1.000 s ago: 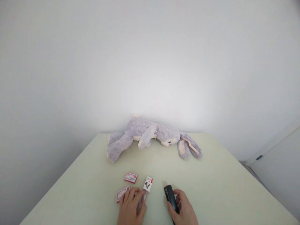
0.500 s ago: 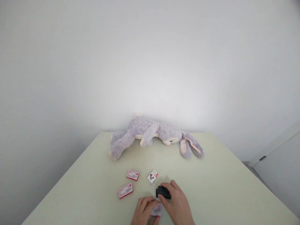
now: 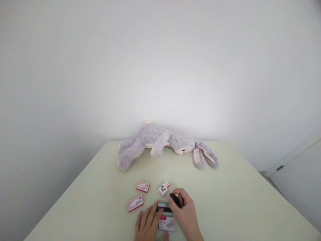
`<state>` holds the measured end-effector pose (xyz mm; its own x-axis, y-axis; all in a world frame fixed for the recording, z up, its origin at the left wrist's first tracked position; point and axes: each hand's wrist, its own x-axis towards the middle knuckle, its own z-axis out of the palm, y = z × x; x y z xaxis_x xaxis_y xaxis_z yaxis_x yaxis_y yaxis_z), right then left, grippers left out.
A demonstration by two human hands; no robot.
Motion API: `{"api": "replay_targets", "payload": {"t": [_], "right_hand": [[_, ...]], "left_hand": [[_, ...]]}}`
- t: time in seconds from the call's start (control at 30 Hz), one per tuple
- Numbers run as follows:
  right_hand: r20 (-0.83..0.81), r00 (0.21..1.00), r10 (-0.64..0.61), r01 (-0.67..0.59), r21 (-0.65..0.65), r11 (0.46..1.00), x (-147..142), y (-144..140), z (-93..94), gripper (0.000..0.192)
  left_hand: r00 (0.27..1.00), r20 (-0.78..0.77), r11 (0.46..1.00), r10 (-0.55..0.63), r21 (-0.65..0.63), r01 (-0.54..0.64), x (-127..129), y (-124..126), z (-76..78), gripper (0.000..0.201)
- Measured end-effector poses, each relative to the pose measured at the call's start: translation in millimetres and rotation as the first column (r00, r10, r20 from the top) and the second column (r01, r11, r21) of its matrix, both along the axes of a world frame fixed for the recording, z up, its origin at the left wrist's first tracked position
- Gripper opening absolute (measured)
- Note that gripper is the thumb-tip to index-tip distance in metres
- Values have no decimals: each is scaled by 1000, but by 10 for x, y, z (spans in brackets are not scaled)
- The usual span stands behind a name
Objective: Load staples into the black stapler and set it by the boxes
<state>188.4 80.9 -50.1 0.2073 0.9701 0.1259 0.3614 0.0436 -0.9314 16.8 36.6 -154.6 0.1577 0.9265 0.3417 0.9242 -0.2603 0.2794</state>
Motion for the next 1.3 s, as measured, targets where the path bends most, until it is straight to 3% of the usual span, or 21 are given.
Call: {"api": "replay_targets", "payload": {"t": [0.17,0.33,0.47,0.53,0.67,0.77,0.9,1.1,1.3], "right_hand": [[-300,935,-187,158,-120,980,507,-148,-299,51],[-287,918,-275,177,-323,930,937,-313,-491,73],[-270,901,-341,206,-425,881,994,-462,-585,73],[-252,926,-281,152,-434,888,847,-526,-680,68],[-260,965,-13,-90,-380,921,395,-552,-895,68],[-217,976,36,-102,-303,947,225,-493,-932,62],[-138,987,86,-121,-266,956,259,-427,-822,54],[-243,950,195,-268,-315,910,342,-407,-788,54],[-65,988,138,-152,-334,930,648,-421,-801,41]], "left_hand": [[999,25,999,-36,-23,36,-47,11,65,78],[995,69,995,-74,-65,78,-124,19,130,56],[991,95,990,-89,-103,99,-144,35,185,53],[990,102,989,-95,-102,105,-122,47,218,50],[988,96,986,-118,-108,128,-93,96,305,46],[976,95,960,-194,-188,209,-145,145,372,49],[964,99,938,-245,-228,262,-215,173,405,48],[958,113,937,-262,-209,281,-218,179,366,46],[945,136,934,-297,-164,318,-293,197,336,40]]}}
